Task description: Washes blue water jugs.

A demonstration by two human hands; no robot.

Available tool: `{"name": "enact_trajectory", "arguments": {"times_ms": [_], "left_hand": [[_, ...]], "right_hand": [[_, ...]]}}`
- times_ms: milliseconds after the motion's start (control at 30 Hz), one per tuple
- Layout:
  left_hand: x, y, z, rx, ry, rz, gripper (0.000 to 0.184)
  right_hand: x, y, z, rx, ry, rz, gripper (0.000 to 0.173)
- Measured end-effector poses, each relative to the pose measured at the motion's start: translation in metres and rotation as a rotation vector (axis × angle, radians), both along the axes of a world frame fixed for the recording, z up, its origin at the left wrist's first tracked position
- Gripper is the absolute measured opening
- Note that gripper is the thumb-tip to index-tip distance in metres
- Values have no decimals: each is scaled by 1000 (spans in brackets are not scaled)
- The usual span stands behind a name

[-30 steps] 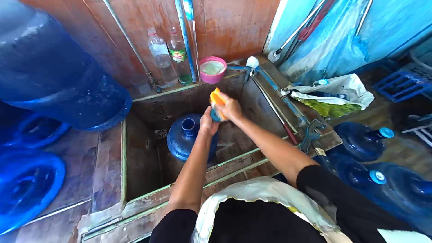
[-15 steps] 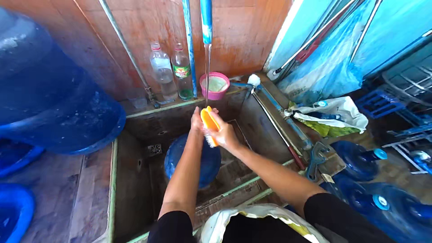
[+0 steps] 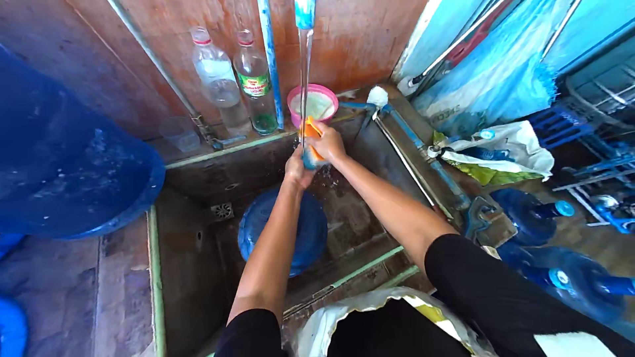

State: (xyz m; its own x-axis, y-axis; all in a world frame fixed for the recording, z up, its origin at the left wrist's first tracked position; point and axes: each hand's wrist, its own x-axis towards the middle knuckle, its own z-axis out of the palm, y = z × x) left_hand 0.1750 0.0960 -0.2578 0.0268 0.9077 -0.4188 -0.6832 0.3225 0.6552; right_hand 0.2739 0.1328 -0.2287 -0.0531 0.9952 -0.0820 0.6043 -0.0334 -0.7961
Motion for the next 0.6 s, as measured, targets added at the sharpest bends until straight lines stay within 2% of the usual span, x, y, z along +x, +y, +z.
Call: {"name": "enact_trajectory", "arguments": {"times_ms": [67, 167, 233, 333, 400, 467, 533, 600], "left_hand": [[-5, 2, 4, -23, -9, 65, 40], [-11, -3, 8, 1, -35, 106, 56], [-5, -6, -3, 35, -18, 27, 56], [3, -4, -7, 43, 24, -37, 43], [-2, -7, 1, 26, 7, 37, 40], [-8, -10, 12, 45, -45, 107, 51], [-6, -12, 2, 39, -43, 70, 52], [0, -7, -9, 40, 4, -8, 45]], "right_hand": [[-5, -21, -4, 81, 51, 22, 68], [-10, -62, -4, 139, 107, 161, 70], [-1, -41, 0, 58, 43, 132, 68], [11, -11, -1, 4, -16, 13, 66], [3, -48, -4, 78, -22, 37, 72], [-7, -85, 0, 143, -11, 132, 72], [-1, -71, -2, 88, -48, 153, 70], [7, -33, 2, 11, -118, 56, 67]]}}
